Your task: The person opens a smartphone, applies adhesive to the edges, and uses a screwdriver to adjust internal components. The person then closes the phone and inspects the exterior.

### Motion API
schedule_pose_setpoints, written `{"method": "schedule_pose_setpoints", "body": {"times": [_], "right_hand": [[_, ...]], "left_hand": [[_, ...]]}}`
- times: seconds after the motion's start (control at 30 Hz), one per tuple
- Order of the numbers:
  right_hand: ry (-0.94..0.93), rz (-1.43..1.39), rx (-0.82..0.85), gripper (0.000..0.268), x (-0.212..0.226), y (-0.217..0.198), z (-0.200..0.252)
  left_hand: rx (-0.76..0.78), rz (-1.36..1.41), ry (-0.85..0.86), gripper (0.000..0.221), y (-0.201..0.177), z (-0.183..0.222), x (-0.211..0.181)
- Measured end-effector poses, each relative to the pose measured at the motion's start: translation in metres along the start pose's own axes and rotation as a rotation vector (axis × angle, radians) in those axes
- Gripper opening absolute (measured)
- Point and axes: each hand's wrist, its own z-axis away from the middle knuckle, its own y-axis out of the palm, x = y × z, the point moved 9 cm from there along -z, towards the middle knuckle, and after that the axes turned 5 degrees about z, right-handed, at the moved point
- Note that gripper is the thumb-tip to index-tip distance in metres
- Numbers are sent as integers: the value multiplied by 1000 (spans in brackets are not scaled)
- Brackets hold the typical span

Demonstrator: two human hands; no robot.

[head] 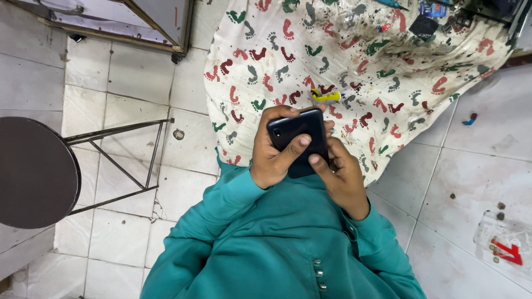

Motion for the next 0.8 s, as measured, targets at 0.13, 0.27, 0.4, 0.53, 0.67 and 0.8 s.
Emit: {"method": "schedule_pose_setpoints", "body": {"times": [0.13,0.27,0.4,0.53,0.67,0.8], "right_hand": [[-10,160,-96,24,10,-16,5],[-296,394,-328,20,63,-46,18],[-601,640,-389,22,107,-42,33],[-670,596,-362,25,117,-34,38],[-697,431,-330,31,114,-28,39],[-701,405,-338,31,111,-30,41]], "left_hand": [[-44,-57,-48,49,-17,-4,-8],[77,-317,-80,38,-30,-13,-27],[236,-677,35,23,-15,-9,-43],[216,-595,120,20,-1,-4,-50],[193,-615,205,22,5,3,-57],[155,-603,255,25,0,10,-52]]}}
